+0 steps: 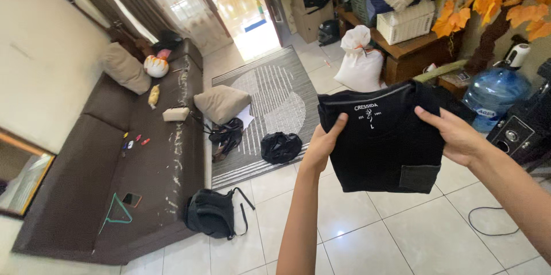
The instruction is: The person folds a black t-shirt on a dark wooden cabinet by hand, aligning the sleeves and body before smoothing the fabric.
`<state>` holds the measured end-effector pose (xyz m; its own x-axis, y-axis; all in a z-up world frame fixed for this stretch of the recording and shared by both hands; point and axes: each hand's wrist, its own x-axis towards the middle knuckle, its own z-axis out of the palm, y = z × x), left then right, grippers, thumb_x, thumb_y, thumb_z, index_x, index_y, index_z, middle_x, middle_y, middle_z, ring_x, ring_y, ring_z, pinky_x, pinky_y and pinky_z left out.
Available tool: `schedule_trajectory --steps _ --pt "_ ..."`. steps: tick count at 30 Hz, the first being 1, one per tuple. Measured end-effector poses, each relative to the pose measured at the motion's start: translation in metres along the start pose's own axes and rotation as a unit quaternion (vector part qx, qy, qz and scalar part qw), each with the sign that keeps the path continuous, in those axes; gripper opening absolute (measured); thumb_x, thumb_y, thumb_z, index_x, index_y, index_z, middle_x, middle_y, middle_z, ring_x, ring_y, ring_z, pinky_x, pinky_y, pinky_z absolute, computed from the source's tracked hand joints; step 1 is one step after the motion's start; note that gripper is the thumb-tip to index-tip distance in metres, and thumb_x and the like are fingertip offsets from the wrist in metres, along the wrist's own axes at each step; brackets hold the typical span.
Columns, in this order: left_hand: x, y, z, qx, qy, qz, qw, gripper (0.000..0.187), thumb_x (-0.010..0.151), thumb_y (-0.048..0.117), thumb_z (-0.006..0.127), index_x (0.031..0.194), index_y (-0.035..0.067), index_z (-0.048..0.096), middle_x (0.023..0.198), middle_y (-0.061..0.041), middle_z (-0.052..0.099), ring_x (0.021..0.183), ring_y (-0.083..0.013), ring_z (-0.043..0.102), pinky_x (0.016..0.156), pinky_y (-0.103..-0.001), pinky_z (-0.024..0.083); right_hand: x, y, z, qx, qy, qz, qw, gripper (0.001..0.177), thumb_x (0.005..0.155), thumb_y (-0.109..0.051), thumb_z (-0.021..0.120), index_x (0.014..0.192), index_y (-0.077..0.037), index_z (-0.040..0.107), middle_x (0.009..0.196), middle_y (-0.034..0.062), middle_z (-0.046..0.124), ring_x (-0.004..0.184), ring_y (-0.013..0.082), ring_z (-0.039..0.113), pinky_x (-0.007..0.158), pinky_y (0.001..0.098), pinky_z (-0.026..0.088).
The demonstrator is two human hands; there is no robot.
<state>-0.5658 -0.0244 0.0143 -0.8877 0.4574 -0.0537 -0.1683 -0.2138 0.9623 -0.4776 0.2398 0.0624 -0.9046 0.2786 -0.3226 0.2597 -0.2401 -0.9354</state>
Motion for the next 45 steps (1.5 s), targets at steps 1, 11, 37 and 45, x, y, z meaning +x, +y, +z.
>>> schedule_trajectory --steps 1,11,37,45 --pt "0.012 -0.002 0.003 0.000 -0.004 -0.003 1.000 0.057 0.097 0.045 0.065 0.136 0.003 0.063 0.128 -0.006 0.069 0.119 -0.0135 0.060 0.100 -0.025 0.045 0.009 -0.002 -0.002 0.002 0.004 0.001 1.000 0.047 0.098 -0.031 0.061 0.139 -0.009 0.057 0.129 0.0031 0.068 0.115 0.0173 0.064 0.097 0.0371 0.053" --pt "0.162 -0.008 0.018 -0.038 0.018 0.048 0.998 0.061 0.100 0.054 0.056 0.127 0.001 0.068 0.122 -0.005 0.071 0.116 -0.0131 0.061 0.101 -0.029 0.044 0.147 -0.051 -0.057 0.049 -0.034 -0.089 0.994 0.035 0.105 -0.027 0.056 0.135 -0.008 0.060 0.125 0.0037 0.069 0.109 0.0151 0.067 0.097 0.0351 0.052" --pt "0.560 0.034 0.019 -0.065 0.034 0.066 0.995 0.061 0.100 0.052 0.056 0.131 0.001 0.065 0.128 -0.009 0.068 0.122 -0.0208 0.059 0.103 -0.035 0.046 0.579 -0.211 -0.097 0.026 -0.134 -0.026 0.990 0.034 0.103 -0.029 0.064 0.127 -0.005 0.065 0.114 0.0050 0.073 0.099 0.0152 0.069 0.085 0.0333 0.055" --pt "0.675 0.066 -0.050 -0.099 0.023 -0.007 0.995 0.062 0.096 0.049 0.060 0.139 0.005 0.058 0.134 -0.008 0.065 0.126 -0.0211 0.059 0.103 -0.035 0.048 0.720 -0.246 -0.047 0.051 -0.164 -0.082 0.982 0.032 0.100 -0.017 0.064 0.131 -0.009 0.063 0.118 0.0025 0.072 0.101 0.0130 0.070 0.089 0.0294 0.056"
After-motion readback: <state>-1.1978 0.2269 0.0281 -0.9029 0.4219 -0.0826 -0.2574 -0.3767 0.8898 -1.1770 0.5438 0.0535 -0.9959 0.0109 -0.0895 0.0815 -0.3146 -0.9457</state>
